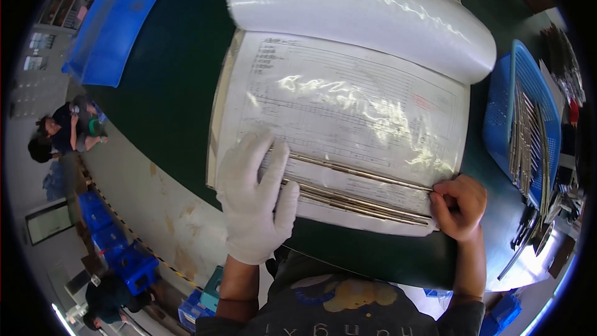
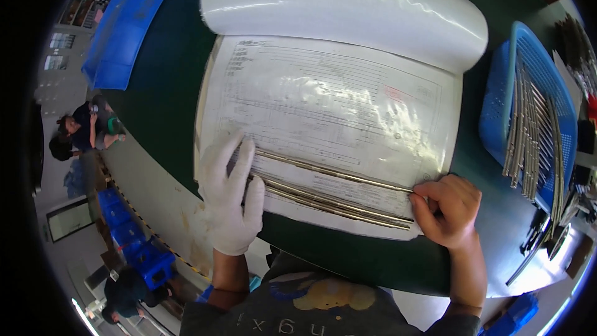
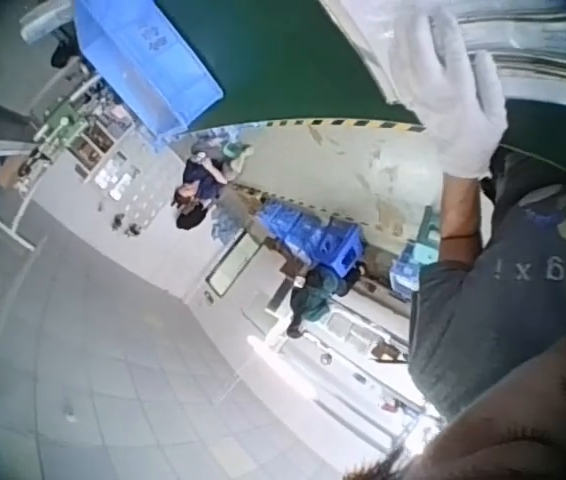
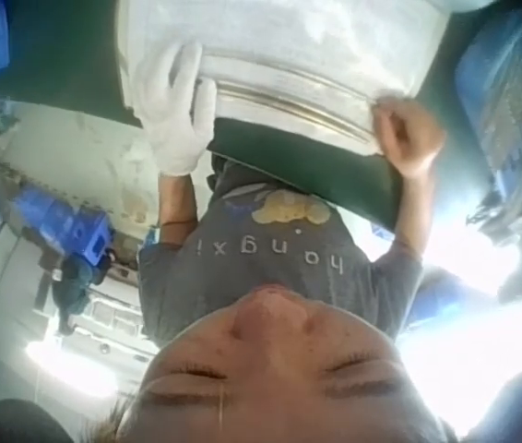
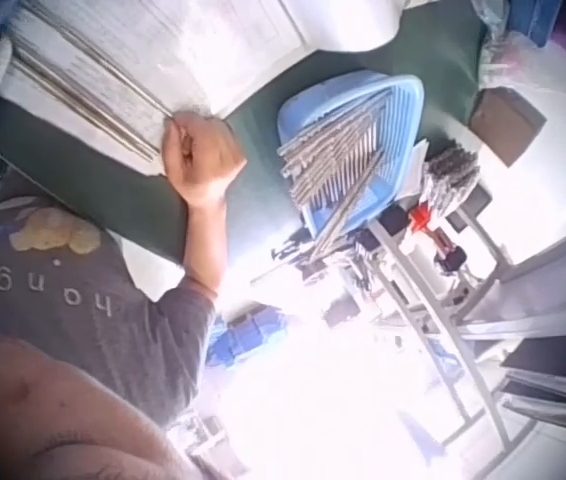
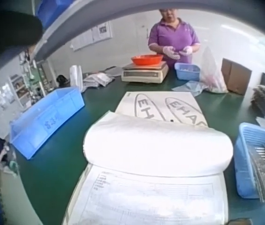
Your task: Measure the diameter of metal rods using a micrometer and verify against a technical drawing.
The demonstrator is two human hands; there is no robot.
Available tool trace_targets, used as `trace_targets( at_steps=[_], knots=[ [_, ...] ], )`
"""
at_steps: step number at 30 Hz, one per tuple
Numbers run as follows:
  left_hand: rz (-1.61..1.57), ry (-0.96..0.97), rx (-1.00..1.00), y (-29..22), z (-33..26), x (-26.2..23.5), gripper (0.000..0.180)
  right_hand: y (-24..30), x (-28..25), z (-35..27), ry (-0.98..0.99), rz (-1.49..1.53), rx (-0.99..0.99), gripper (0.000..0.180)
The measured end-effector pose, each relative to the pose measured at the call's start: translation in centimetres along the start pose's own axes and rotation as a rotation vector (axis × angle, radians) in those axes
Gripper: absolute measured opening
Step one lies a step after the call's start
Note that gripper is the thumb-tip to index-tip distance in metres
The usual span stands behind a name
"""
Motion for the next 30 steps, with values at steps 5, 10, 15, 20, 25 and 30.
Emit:
trace_targets(
  at_steps=[5, 10, 15, 20, 25, 30],
  knots=[
    [-0.009, -0.015, -0.006, 0.13, 0.06, -0.98, 0.041, 0.35, 0.54, 0.69, 0.012, 0.063, -0.028, 0.019],
    [0.006, 0.004, -0.035, 0.15, 0.06, -0.45, 0.042, 0.03, 0.51, 0.53, 0.010, 0.031, -0.009, 0.018],
    [0.006, 0.020, -0.065, 0.12, -0.07, -0.40, 0.042, 0.20, 0.37, 0.51, 0.032, 0.074, -0.019, 0.018],
    [0.025, 0.016, -0.064, 0.05, -0.11, -0.56, 0.041, 0.25, 0.31, 0.50, 0.025, 0.093, -0.023, 0.018],
    [0.013, -0.002, -0.062, 0.33, -0.18, -0.71, 0.039, 0.45, 0.36, 0.63, 0.027, 0.084, -0.030, 0.019],
    [-0.037, -0.024, -0.079, 0.66, -0.51, -0.90, 0.036, 0.41, 0.46, 0.71, 0.023, 0.059, -0.016, 0.021]
  ],
)
Point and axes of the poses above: each hand's wrist, its own z-axis towards the middle knuckle, its own x-axis out of the palm, y = z × x, the point moved 9 cm from there along z, towards the middle knuckle
